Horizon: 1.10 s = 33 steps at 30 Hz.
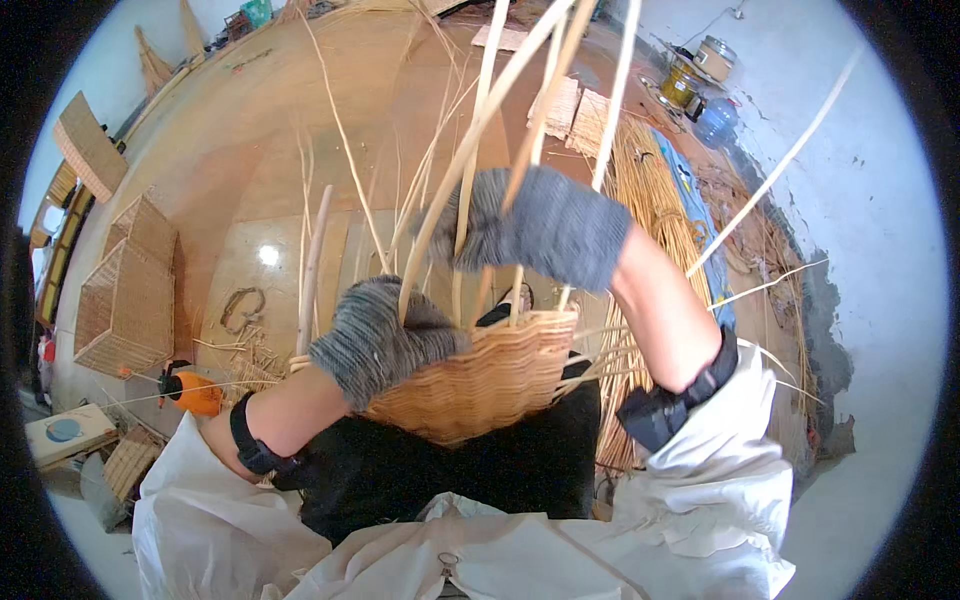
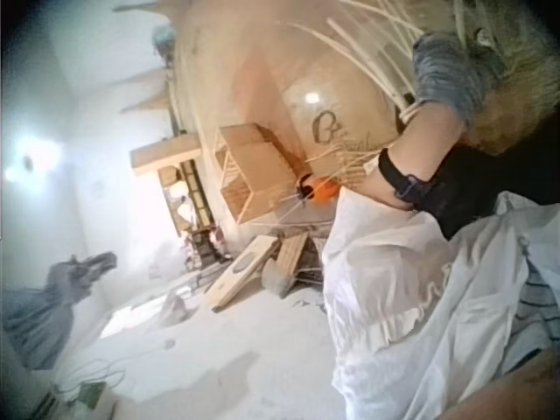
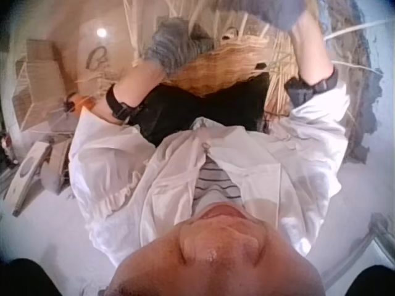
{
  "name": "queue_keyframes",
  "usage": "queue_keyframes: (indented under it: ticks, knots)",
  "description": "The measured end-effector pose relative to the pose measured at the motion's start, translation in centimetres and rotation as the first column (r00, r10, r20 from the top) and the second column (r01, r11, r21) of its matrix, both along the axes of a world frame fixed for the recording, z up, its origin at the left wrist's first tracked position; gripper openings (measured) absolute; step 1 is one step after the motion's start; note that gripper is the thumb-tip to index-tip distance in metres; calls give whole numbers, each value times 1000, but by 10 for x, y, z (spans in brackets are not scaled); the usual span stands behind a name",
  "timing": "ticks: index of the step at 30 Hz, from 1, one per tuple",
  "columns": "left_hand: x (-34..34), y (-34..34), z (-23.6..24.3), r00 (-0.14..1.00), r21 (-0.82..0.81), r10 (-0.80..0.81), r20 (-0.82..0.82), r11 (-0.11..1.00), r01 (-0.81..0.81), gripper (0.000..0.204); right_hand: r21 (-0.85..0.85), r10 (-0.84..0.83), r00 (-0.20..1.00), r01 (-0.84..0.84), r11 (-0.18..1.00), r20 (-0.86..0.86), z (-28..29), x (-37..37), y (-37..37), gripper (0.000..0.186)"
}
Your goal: The person gathers a bundle of wooden sticks and then weaves long, flexible reeds around upright sticks to form the base and sides of a basket.
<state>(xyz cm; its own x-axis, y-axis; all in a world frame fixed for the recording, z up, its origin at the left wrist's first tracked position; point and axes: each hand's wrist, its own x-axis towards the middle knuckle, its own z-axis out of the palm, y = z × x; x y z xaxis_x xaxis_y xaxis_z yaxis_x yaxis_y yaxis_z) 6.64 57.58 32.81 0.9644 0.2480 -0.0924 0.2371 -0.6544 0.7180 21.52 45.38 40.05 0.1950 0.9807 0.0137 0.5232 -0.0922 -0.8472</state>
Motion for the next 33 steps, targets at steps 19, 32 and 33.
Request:
queue_keyframes:
  ticks: [19, 32, 33]
  knots:
    - [28, 38, -2, 809, 368, -574, -129, 730, 576, 78, -879, 543, 739, 139, 456, 399, -88, 38, 118, 27]
    - [40, 44, -16, 806, 372, -583, -100, 730, 574, 68, 222, -61, 794, -95, 970, 605, 34, -7, 15, 28]
    - [40, 39, -12, 805, 372, -587, -89, 730, 573, 68, 214, -60, 788, -93, 972, 612, 34, -7, 8, 28]
